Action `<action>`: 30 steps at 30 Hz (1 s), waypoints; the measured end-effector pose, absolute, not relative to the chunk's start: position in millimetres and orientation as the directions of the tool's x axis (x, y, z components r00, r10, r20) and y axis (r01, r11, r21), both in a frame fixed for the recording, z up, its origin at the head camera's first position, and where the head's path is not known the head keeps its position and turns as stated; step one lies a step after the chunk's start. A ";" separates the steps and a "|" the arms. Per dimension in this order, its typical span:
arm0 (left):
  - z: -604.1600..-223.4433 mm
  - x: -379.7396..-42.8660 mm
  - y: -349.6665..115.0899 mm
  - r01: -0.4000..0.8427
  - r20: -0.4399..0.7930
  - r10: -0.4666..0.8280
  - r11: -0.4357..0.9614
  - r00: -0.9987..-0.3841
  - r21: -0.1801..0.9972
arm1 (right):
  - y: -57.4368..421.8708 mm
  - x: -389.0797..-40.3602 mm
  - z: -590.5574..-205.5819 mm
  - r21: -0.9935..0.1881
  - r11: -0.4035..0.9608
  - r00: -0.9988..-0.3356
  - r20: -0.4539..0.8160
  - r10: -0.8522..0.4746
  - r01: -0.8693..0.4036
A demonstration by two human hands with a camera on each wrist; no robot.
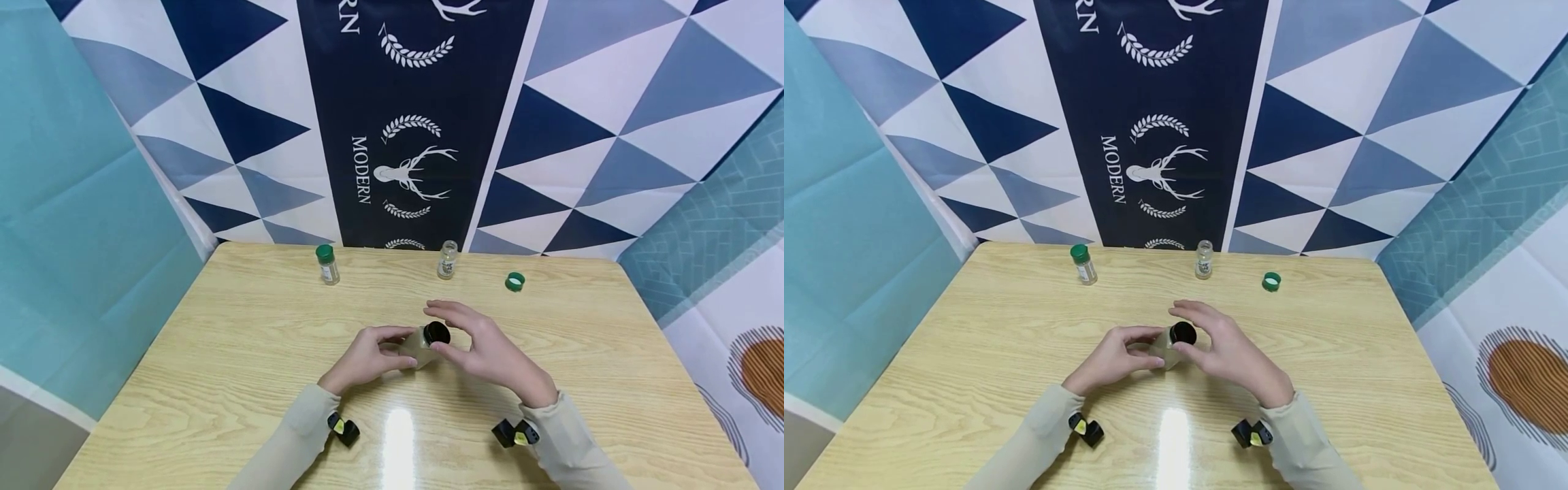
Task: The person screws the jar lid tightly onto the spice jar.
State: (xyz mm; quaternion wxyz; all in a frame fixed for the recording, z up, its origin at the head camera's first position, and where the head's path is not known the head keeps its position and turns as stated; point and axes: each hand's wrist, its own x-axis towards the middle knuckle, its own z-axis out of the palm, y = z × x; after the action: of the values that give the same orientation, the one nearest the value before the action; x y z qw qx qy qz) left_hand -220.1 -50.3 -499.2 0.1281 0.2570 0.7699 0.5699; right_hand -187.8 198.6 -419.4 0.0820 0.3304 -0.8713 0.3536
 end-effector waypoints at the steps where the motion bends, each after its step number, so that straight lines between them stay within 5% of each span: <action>1: -498.9 -219.9 -50.2 0.246 0.093 0.541 0.219 -0.836 0.944 | 198.5 -187.7 -419.5 -0.557 0.529 -0.763 0.379 -0.523 -0.640; 30: -499.6 -221.3 -50.1 0.222 0.077 0.545 0.206 -0.835 0.953 | 198.2 -189.9 -424.1 -0.528 0.547 -0.757 0.378 -0.533 -0.649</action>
State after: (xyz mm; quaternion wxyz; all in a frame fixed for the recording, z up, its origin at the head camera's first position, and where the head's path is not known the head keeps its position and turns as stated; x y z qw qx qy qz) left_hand -221.3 -50.1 -499.6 0.1396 0.2509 0.7639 0.5780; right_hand -189.9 198.2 -424.1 0.0867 0.3375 -0.8753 0.3353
